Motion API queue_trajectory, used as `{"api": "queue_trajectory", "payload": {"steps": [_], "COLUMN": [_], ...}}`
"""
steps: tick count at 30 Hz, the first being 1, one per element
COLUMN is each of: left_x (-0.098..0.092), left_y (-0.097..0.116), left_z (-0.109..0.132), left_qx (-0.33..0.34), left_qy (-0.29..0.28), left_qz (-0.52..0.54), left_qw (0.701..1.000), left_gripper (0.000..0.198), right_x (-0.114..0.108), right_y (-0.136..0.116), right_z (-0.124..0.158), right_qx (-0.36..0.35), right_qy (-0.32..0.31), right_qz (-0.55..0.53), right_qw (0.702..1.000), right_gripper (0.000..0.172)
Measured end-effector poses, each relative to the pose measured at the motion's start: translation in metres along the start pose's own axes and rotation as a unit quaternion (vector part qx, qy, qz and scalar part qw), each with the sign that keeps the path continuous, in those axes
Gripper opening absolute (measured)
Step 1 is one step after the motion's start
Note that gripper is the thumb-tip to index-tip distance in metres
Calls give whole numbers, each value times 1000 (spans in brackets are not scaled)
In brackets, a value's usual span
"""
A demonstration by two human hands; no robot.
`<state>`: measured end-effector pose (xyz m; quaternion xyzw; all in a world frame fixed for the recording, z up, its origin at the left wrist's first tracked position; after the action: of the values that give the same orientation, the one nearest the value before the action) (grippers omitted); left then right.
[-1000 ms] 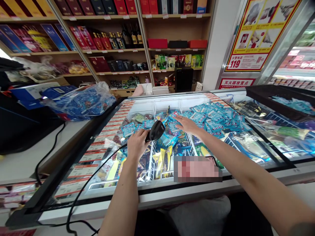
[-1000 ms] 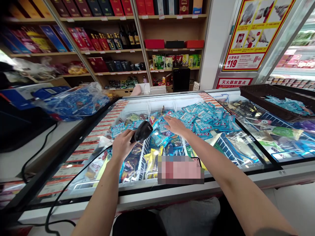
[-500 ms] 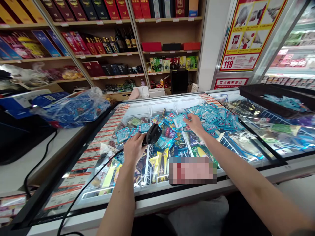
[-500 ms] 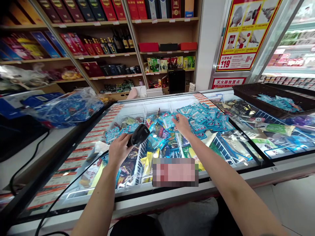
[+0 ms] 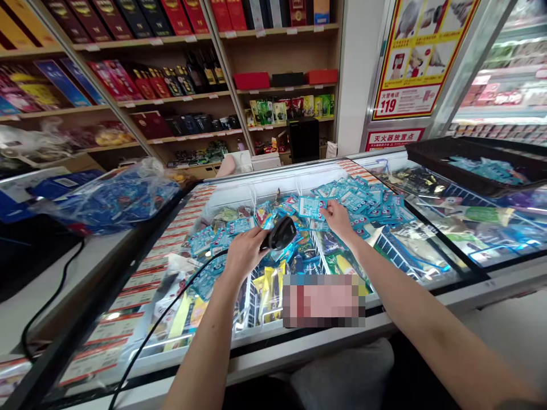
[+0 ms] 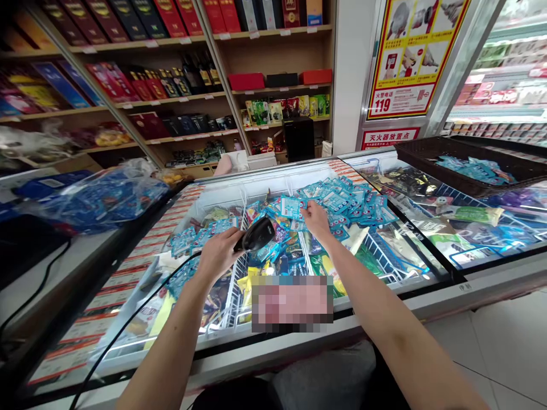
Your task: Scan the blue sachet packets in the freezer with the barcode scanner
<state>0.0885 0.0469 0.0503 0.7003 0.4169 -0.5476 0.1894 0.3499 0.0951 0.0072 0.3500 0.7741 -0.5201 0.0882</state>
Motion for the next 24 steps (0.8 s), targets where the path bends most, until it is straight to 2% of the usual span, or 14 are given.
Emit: {"api": "queue_trajectory", "payload": {"steps": [4, 10, 24], "left_x": [4, 14, 10], "left_y": [6, 9, 9], "left_z": [-4, 2, 8], "left_qx": [-13, -5, -7], "left_qy": [14, 14, 17], "left_qz": [4, 15, 15], "left_qw": [1000, 1000, 1000], "left_gripper": [34, 35, 37], "right_x": [4, 7, 7], "right_y": [3, 5, 2], "right_z": [0, 1, 6], "right_qx": [-2, 0, -10], "right_qy": [-10, -19, -13], "right_qz": [11, 11, 37], "right_qw": [1000, 1000, 999], "right_gripper": [14, 17, 19]}}
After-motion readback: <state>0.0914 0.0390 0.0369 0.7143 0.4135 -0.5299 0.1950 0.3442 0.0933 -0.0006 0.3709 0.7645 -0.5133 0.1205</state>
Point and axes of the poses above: each hand's wrist, its own z-axis away from the middle knuckle, its own x-axis out of the palm, y = z × x, the point moved 9 cm from there along -z, towards the middle knuckle, and after that the axes turned 1 degree about -z, right-handed, at the moved point
